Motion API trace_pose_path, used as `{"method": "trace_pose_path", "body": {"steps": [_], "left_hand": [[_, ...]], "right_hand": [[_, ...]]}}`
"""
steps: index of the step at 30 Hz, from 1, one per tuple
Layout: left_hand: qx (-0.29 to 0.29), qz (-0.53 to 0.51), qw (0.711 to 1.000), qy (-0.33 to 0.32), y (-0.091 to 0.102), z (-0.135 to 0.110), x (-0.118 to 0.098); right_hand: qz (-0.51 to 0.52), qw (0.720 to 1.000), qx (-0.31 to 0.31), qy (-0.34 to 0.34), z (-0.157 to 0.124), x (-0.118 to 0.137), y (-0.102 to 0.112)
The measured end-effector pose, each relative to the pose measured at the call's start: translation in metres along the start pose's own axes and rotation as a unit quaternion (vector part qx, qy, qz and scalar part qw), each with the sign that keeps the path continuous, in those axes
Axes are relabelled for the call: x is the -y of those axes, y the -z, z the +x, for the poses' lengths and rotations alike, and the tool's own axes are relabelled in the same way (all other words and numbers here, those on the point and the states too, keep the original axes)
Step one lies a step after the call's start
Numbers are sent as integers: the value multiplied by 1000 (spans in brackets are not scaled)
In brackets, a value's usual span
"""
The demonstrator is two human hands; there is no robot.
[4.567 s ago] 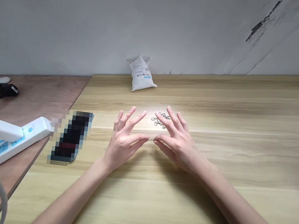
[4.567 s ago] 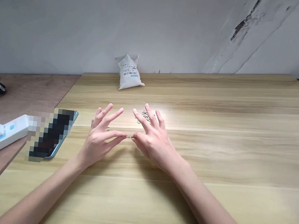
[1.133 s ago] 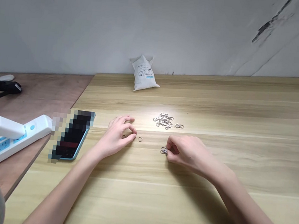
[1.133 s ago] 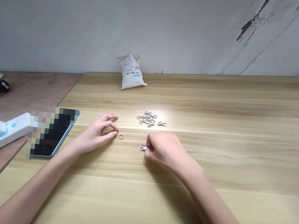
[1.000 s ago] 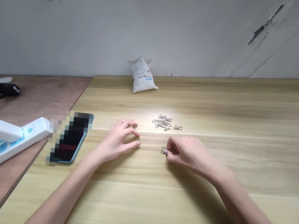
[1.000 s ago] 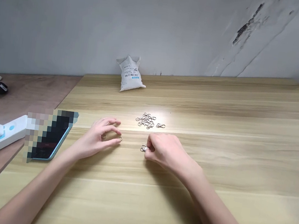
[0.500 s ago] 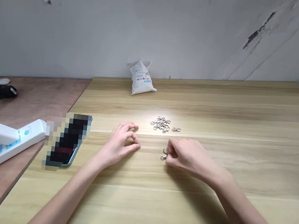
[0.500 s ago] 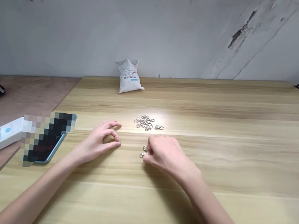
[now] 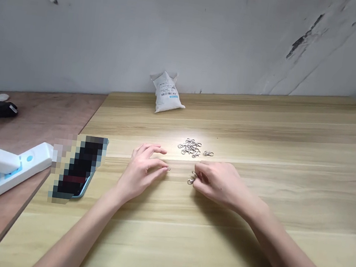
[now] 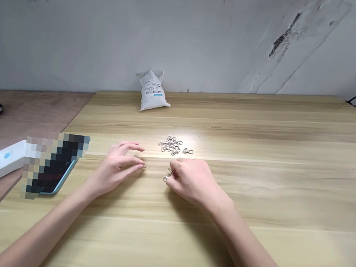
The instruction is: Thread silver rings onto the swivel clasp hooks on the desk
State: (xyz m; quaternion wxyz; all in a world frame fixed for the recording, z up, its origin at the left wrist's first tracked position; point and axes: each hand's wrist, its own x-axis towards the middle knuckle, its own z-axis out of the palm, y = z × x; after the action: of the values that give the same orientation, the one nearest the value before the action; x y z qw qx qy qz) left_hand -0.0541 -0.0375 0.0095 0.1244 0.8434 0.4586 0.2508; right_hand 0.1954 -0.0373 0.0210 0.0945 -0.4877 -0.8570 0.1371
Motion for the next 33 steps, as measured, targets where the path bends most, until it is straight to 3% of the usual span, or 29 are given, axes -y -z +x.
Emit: {"method": "trace_pose_path", "body": {"steps": [8, 14, 19, 24, 33], "left_hand": [[-1, 6, 1000, -11, -3, 0, 0], [-4, -1, 1000, -29, -6, -1, 0], [2, -3, 1000, -26, -9, -2, 0], [4, -13, 999, -36, -11, -1, -3], [-15, -11, 999, -43, -10, -2, -2]], "right_hand": [[93, 993, -74, -10, 2, 2, -7], [197, 972, -129, 11, 4, 6, -14], [266, 959, -95, 21, 5, 8, -20], [283, 954, -95, 40, 3, 9, -25], [205, 949, -199, 131, 9, 5, -26]]}}
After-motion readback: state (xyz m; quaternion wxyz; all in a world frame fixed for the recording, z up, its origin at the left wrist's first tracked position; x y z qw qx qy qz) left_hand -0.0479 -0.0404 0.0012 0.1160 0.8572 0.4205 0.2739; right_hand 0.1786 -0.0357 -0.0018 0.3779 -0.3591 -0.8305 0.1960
